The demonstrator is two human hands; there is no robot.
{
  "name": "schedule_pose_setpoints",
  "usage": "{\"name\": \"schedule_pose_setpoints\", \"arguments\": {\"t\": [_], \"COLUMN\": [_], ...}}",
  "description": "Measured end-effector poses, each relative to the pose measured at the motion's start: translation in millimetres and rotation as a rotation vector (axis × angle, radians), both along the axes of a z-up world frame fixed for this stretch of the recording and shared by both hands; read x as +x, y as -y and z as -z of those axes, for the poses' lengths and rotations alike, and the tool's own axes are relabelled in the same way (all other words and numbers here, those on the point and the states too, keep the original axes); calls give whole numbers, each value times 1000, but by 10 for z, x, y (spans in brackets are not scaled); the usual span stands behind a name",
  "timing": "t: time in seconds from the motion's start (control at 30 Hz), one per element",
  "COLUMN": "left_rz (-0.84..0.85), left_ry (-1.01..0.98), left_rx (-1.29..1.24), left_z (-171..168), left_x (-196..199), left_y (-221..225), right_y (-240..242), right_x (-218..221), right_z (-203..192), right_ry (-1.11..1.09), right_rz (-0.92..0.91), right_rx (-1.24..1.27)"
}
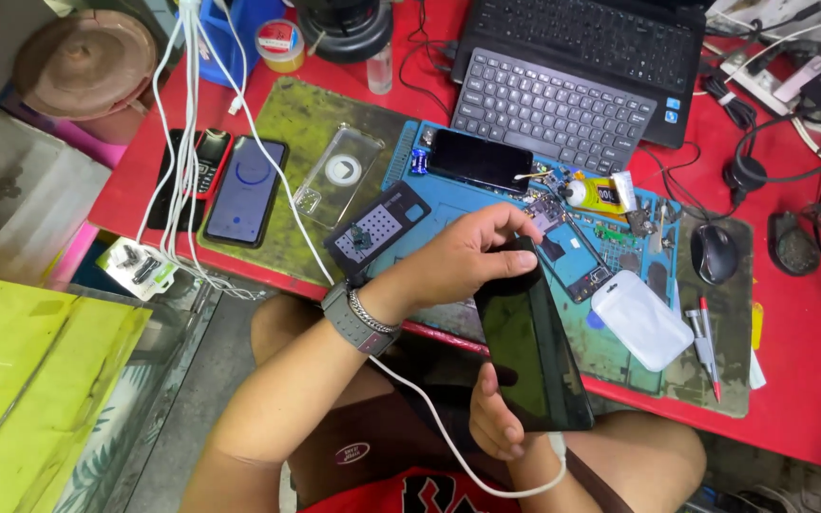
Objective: The person connects a white charging cable to a disassembled smartphone, then disconnects it and reconnects it multiple times while holding the device. They also handle the phone's internal components and a separate screen assembly on the workbench.
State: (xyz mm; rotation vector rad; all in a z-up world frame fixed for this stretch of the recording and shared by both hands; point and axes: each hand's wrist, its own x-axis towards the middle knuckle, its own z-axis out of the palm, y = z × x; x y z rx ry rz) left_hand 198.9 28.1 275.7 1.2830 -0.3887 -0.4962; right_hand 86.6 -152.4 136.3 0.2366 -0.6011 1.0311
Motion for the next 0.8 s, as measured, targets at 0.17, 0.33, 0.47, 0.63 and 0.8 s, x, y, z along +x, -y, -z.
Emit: {"name": "schedule_pose_setpoints", "arguments": {"t": [0.17, 0.33, 0.47, 0.63, 0.8], "left_rz": [40, 111, -101, -90, -46], "left_ry": [121, 157, 147, 200, 228], "left_rx": [-90, -465, -714, -1056, -1070], "left_z": [23, 0, -60, 40, 68], "left_x": [36, 22, -125, -94, -65], "left_y": [-85, -241, -103, -71, -78], "right_y": [30, 72, 35, -121, -165], "right_x": [-93, -57, -62, -76, -105], "right_z": [-146, -623, -862, -1096, -1108], "right_ry": [-70, 52, 126, 420, 409], "right_rz": [171, 515, 639, 724, 715], "right_rx": [-128, -514, -867, -1175, -1200]}}
